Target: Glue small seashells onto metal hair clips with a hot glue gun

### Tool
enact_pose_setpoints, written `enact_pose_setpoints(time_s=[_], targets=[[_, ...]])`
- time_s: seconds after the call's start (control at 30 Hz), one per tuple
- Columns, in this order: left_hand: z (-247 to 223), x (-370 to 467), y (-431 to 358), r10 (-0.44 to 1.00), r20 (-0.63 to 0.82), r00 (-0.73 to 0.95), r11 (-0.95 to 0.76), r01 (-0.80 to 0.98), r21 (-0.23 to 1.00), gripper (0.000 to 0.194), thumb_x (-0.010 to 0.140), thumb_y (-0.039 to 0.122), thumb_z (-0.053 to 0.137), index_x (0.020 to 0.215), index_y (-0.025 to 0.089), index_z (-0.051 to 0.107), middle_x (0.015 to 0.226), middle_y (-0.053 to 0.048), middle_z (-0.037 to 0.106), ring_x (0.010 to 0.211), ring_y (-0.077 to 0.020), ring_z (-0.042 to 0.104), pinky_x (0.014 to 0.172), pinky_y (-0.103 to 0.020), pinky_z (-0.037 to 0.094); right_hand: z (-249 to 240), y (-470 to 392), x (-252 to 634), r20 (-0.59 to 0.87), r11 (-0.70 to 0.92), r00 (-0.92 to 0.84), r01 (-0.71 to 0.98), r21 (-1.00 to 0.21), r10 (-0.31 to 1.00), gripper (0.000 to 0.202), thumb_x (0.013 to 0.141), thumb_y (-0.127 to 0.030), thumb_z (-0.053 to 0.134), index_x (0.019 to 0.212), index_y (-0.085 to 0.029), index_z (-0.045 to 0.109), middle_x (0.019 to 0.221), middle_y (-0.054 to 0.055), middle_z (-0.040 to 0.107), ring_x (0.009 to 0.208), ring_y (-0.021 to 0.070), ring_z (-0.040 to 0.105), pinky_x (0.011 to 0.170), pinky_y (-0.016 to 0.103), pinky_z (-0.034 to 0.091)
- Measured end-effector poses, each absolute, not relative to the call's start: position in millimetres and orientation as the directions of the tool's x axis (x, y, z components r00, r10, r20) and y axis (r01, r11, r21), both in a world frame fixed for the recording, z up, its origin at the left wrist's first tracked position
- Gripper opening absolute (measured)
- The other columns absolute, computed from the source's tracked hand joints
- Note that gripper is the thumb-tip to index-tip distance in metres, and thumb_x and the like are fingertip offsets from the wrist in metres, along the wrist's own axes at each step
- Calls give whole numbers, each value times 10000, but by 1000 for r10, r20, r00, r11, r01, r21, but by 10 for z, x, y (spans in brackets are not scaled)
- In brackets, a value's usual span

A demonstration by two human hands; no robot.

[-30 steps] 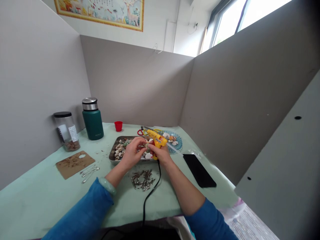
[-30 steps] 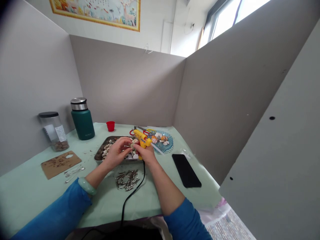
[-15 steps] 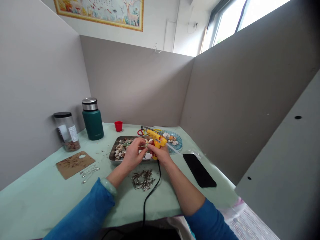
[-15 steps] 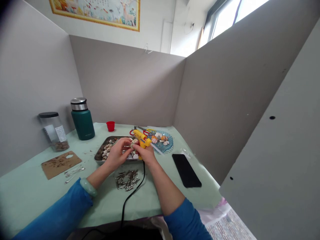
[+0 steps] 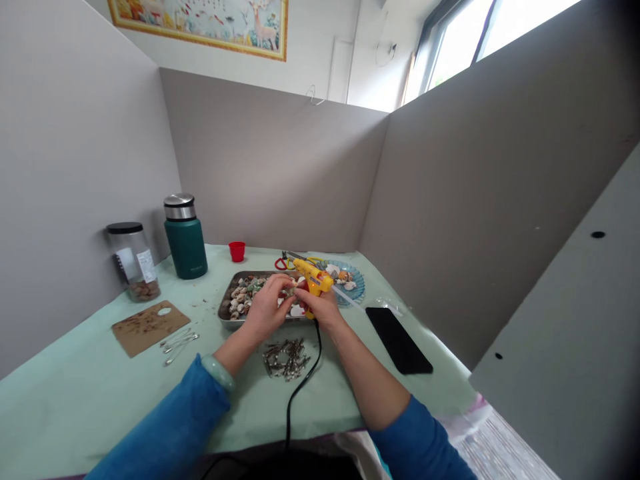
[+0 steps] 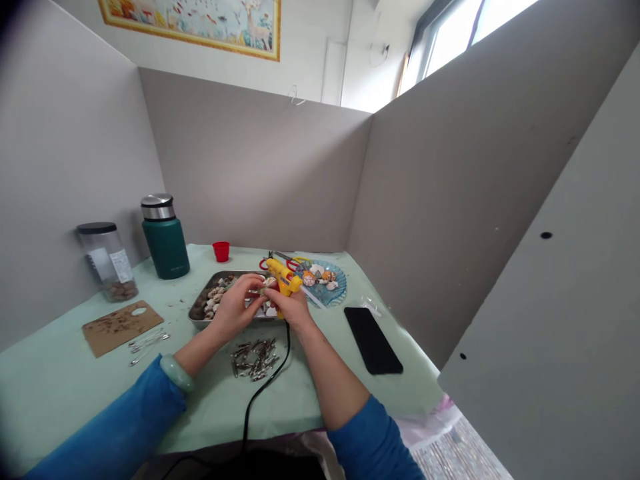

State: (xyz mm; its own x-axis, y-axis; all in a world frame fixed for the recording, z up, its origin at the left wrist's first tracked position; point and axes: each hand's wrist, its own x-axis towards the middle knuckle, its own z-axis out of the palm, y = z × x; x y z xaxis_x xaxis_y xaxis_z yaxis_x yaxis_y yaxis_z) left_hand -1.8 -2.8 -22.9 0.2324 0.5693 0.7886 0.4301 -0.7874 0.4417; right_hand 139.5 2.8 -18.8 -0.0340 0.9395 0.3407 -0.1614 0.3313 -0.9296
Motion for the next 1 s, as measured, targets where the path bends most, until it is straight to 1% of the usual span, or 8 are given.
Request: enact_pose_setpoints(time_s=[0.17, 0.27, 0.37, 0.47, 0.63, 0.77, 0.9, 1.0], targets=[[-207, -26, -28, 605, 768, 209, -775, 374, 508, 118, 825, 209, 533, 937, 185, 562, 1046, -90, 530, 963, -193, 555, 730, -305, 529, -195, 42, 1404, 304, 288, -46, -216, -933, 952, 258, 605, -323, 725, 737, -181, 555, 509, -67, 507, 428, 75, 451, 416, 203, 354], [-204, -25, -5, 665, 722, 192, -739, 306, 600, 128, 804, 241, 568, 918, 185, 584, 1026, -86, 557, 933, -196, 572, 714, -298, 522, -212, 57, 1407, 302, 287, -38, -219, -932, 952, 278, 607, -345, 728, 748, -179, 556, 508, -67, 509, 427, 75, 456, 414, 202, 356], [-193, -14, 20, 787, 605, 122, -617, 138, 775, 214, 762, 299, 626, 937, 179, 599, 973, -77, 613, 851, -193, 609, 716, -311, 516, -222, 65, 1406, 301, 288, -34, -209, -935, 953, 287, 616, -371, 720, 756, -178, 560, 497, -67, 507, 425, 75, 455, 411, 200, 358], [-152, -14, 24, 910, 403, 95, -394, -104, 913, 286, 727, 345, 665, 933, 157, 603, 905, -65, 650, 787, -191, 635, 745, -347, 520, -218, 69, 1407, 289, 279, -20, -204, -938, 957, 310, 612, -400, 720, 762, -183, 557, 499, -67, 514, 418, 71, 451, 402, 194, 354], [-95, -71, 33, 967, 242, 77, -190, -415, 890, 294, 710, 315, 700, 923, 134, 609, 895, -67, 665, 789, -187, 662, 773, -343, 530, -221, 78, 1416, 258, 249, -55, -133, -959, 965, 355, 658, -501, 681, 779, -183, 582, 480, -51, 538, 395, 76, 458, 407, 200, 378], [-99, -115, 71, 975, 201, 97, -123, -521, 845, 253, 720, 260, 699, 921, 124, 627, 884, -67, 670, 688, -147, 651, 663, -286, 545, -262, 117, 1407, 182, 174, -91, -89, -981, 979, 460, 709, -608, 590, 833, -165, 603, 580, 2, 622, 408, 104, 531, 424, 223, 414], [-74, -137, 84, 983, 163, 89, -84, -571, 817, 208, 729, 250, 689, 880, 119, 629, 808, -48, 666, 628, -120, 628, 598, -251, 537, -269, 240, 1422, 282, 293, -91, 156, -943, 955, 431, 747, -614, 549, 776, -190, 620, 516, -8, 578, 408, 122, 504, 425, 241, 382], [-38, -177, 95, 987, 156, -38, -149, -580, 801, 172, 722, 246, 685, 817, 124, 609, 748, -29, 656, 613, -112, 621, 601, -242, 532, -200, 335, 1467, 448, 411, -54, 506, -758, 893, 374, 748, -529, 599, 978, -234, 593, 775, 29, 664, 683, 197, 614, 570, 282, 431]])
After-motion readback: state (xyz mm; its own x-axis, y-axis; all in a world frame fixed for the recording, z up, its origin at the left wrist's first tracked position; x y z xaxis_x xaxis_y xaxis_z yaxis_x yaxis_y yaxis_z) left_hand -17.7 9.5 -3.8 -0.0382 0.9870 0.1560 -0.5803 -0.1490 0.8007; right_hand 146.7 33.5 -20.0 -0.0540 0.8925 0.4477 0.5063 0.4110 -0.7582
